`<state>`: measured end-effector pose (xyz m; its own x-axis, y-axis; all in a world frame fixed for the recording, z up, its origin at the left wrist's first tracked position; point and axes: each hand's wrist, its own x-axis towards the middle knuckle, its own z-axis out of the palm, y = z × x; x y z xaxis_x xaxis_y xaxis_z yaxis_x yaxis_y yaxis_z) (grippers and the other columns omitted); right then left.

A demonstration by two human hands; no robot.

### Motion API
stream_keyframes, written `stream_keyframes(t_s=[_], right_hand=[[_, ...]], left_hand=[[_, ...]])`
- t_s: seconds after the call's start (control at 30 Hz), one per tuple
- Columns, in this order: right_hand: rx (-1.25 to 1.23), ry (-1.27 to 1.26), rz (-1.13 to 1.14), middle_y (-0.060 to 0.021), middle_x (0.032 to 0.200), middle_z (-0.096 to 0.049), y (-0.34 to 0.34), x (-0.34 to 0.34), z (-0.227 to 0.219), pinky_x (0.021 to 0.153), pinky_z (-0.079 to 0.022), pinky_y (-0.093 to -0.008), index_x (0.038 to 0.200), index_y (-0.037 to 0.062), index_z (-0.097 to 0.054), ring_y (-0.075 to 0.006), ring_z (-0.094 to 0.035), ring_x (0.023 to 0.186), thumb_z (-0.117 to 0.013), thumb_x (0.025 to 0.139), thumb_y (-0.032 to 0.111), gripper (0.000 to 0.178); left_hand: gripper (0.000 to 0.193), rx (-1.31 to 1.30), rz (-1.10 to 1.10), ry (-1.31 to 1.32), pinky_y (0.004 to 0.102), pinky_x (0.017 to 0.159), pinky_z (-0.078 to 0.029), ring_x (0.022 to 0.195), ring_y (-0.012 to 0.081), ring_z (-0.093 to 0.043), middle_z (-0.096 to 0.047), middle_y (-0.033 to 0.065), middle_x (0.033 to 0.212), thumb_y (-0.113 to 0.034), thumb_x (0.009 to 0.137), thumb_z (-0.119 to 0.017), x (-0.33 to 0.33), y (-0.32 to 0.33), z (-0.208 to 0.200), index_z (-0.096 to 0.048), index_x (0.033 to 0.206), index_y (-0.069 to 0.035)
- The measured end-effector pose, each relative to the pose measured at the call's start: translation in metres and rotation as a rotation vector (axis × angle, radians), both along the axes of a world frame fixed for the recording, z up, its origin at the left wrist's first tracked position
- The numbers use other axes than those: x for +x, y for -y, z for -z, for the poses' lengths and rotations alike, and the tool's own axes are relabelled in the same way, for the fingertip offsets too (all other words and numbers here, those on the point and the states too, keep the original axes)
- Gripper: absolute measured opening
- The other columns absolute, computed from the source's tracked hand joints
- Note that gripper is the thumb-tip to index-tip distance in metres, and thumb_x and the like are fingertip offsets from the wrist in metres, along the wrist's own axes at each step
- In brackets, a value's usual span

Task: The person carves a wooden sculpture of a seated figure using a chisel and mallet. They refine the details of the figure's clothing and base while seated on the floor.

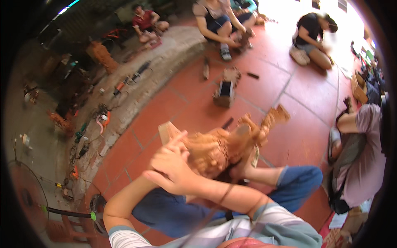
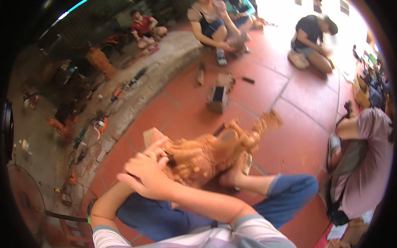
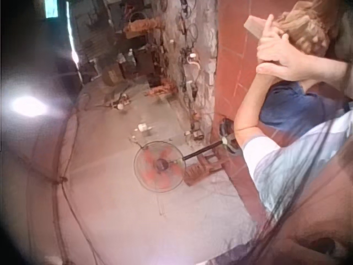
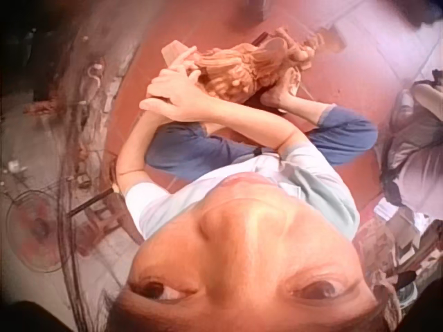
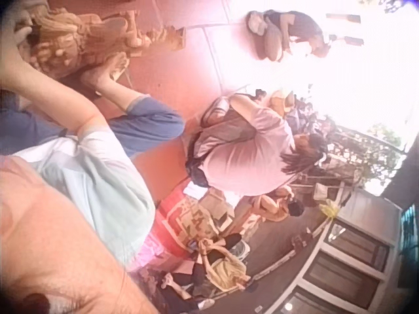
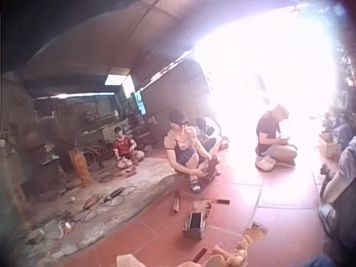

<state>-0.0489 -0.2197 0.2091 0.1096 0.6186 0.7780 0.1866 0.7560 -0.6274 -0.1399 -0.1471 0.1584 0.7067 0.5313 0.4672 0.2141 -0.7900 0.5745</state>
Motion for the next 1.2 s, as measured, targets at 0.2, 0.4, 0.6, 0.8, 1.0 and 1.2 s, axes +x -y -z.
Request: stream_keyframes(t_s=[0.2,0.4,0.6,0.8,1.0,1.2], right_hand=[[-0.005,0.058,0.191,-0.0107,0.067,-0.053,-0.002,0.0,-0.007,0.069,-0.038,-0.0381,0.072,0.0024,-0.057,-0.0273,-0.049,0.068,-0.062,0.086,0.026,0.028],[-0.067,-0.002,-0.075,-0.0091,0.067,-0.051,-0.009,0.001,-0.008,0.078,-0.033,-0.037,0.074,0.0022,-0.058,-0.0243,-0.048,0.071,-0.06,0.089,0.03,0.032],[-0.031,0.021,0.095,-0.0106,0.068,-0.056,-0.009,-0.003,0.0,0.071,-0.038,-0.0368,0.072,0.0022,-0.058,-0.0275,-0.049,0.068,-0.06,0.088,0.031,0.033],[-0.036,0.008,0.056,-0.0099,0.067,-0.053,-0.011,-0.006,0.0,0.073,-0.036,-0.0343,0.072,0.0013,-0.057,-0.0244,-0.048,0.069,-0.062,0.088,0.028,0.032],[-0.105,-0.004,-0.023,-0.0095,0.067,-0.054,-0.026,-0.007,-0.014,0.076,-0.036,-0.0362,0.073,0.0027,-0.058,-0.0243,-0.05,0.071,-0.062,0.087,0.029,0.03],[-0.042,0.068,0.213,-0.0119,0.07,-0.056,-0.019,-0.007,-0.012,0.069,-0.037,-0.0427,0.072,0.0039,-0.056,-0.0312,-0.051,0.071,-0.062,0.085,0.029,0.029]], left_hand=[[0.017,0.015,0.01,-0.103,0.0579,0.106,-0.023,0.112,0.0173,-0.053,-0.061,0.0118,0.114,-0.013,0.08,-0.07,0.014,0.004,-0.016,-0.06,0.092,-0.006],[0.015,-0.267,0.287,0.651,0.0622,0.102,-0.025,0.114,0.0211,-0.051,-0.062,0.0109,0.104,-0.011,0.081,-0.069,0.006,-0.034,0.061,-0.059,0.09,-0.004],[0.015,0.008,0.099,-0.093,0.0581,0.095,-0.037,0.109,0.0335,-0.051,-0.059,0.0122,0.091,-0.002,0.079,-0.068,0.01,-0.026,-0.01,-0.056,0.086,-0.001],[0.015,-0.255,0.222,0.225,0.054,0.097,-0.038,0.113,0.032,-0.05,-0.058,0.0122,0.09,-0.006,0.081,-0.067,-0.002,-0.025,0.01,-0.055,0.089,-0.001],[0.038,-0.079,0.15,-0.241,0.0404,0.093,-0.045,0.097,0.0253,-0.061,-0.062,0.0109,0.094,-0.006,0.082,-0.069,-0.007,-0.042,-0.033,-0.051,0.115,-0.003],[0.041,-0.073,-0.09,-0.255,0.0343,0.092,-0.045,0.095,0.0194,-0.06,-0.061,0.0101,0.104,-0.006,0.083,-0.068,0.003,-0.022,-0.035,-0.049,0.119,-0.003]])
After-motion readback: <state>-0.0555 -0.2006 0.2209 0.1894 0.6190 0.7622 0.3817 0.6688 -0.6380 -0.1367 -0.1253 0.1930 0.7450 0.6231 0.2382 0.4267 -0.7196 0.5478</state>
